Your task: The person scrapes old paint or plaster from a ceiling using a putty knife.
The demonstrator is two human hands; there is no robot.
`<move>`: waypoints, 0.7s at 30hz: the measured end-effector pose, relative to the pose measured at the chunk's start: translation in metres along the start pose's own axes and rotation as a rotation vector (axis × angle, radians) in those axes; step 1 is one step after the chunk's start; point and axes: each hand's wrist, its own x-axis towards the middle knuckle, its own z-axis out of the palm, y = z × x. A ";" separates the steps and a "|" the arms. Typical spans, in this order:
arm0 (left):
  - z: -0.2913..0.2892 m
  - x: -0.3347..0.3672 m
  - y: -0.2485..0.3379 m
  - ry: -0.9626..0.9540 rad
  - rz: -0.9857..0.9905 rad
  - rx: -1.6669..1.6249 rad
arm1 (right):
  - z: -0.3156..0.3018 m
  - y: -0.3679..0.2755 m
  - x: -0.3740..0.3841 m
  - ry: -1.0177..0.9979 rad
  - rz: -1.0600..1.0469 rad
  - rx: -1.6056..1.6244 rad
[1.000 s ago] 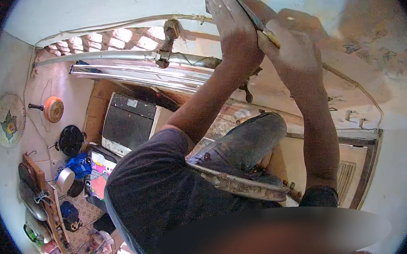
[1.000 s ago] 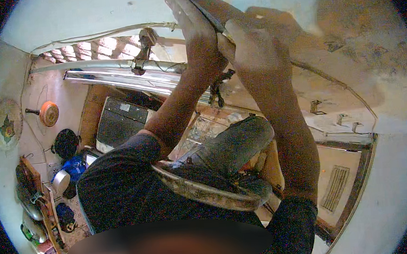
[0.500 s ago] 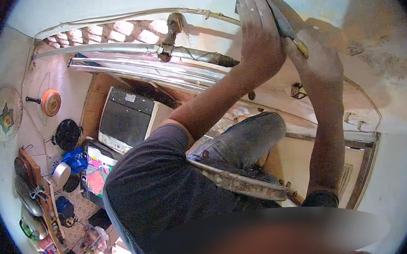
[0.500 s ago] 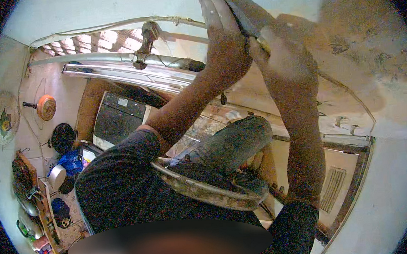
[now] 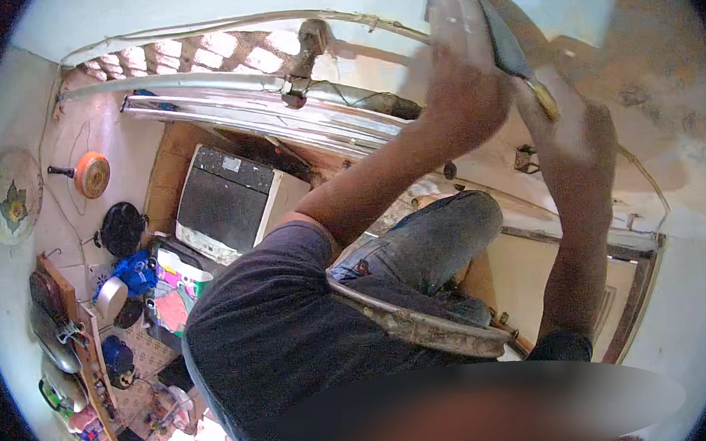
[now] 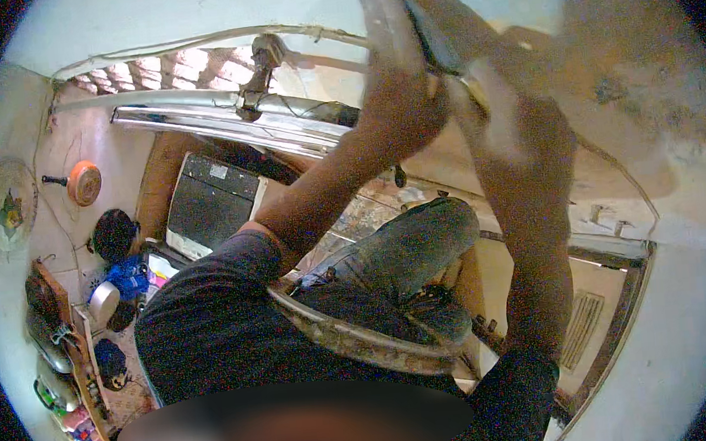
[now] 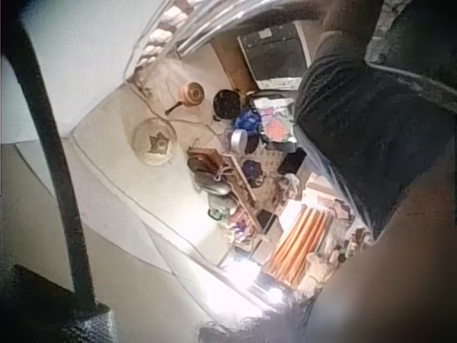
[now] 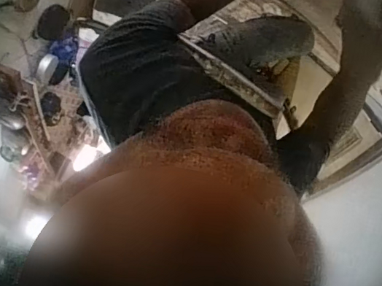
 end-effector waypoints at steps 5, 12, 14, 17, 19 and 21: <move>0.001 0.000 0.016 -0.020 -0.048 0.010 | 0.002 0.008 -0.003 0.030 -0.150 -0.036; 0.006 0.003 0.012 -0.055 -0.067 0.069 | 0.008 0.017 -0.004 0.122 -0.220 0.025; 0.008 0.004 0.010 -0.017 -0.031 0.045 | 0.009 0.015 -0.002 0.100 -0.120 -0.067; 0.004 0.006 0.004 -0.022 0.001 0.090 | 0.009 0.004 0.005 0.116 -0.134 -0.038; -0.002 0.007 0.001 0.035 0.010 0.085 | 0.003 -0.004 0.008 0.066 -0.168 -0.016; -0.007 0.007 -0.001 0.010 -0.036 0.078 | -0.006 -0.008 0.008 -0.037 -0.111 0.003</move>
